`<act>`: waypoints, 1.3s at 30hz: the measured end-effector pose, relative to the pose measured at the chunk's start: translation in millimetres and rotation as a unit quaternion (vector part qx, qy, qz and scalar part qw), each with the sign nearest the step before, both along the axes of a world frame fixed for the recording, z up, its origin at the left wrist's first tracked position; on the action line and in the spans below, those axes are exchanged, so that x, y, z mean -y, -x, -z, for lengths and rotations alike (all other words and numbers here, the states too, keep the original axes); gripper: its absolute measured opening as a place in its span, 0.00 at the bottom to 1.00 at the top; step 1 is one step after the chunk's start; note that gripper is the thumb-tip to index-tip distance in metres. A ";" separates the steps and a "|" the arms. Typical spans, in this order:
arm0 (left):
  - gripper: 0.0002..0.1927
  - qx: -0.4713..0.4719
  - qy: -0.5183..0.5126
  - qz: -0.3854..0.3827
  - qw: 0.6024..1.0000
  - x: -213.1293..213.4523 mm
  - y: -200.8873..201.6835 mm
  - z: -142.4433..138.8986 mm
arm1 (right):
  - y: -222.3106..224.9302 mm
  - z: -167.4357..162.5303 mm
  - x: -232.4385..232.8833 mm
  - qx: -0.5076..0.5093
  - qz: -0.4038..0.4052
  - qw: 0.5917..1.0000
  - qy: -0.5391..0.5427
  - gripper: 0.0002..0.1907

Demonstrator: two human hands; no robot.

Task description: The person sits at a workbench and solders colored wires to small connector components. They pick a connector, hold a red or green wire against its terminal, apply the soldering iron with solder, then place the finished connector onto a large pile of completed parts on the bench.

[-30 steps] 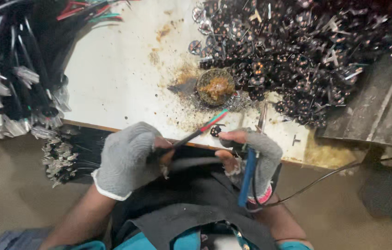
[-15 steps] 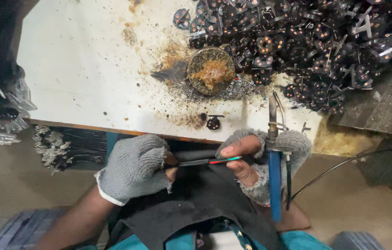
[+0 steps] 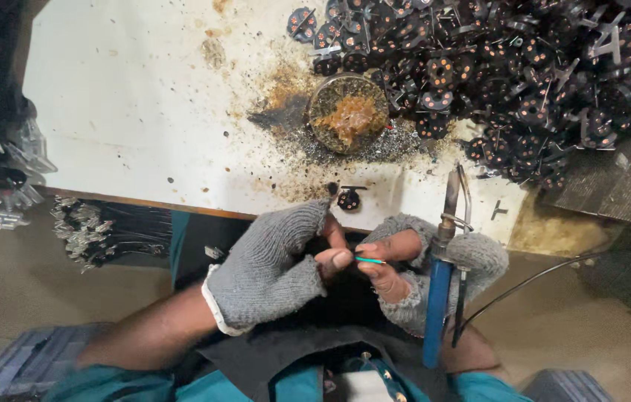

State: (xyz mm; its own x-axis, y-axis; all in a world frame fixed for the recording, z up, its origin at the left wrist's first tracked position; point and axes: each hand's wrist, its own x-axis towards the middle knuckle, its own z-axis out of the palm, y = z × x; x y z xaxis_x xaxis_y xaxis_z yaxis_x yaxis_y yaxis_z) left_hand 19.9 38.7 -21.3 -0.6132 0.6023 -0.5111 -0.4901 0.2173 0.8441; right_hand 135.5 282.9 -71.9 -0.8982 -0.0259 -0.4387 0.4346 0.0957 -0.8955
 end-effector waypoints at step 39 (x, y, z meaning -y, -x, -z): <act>0.05 -0.360 -0.008 -0.050 0.932 -0.3 -5.8 8.6 | 26.9 -30.4 15.3 -0.074 -0.016 0.996 -0.054 0.08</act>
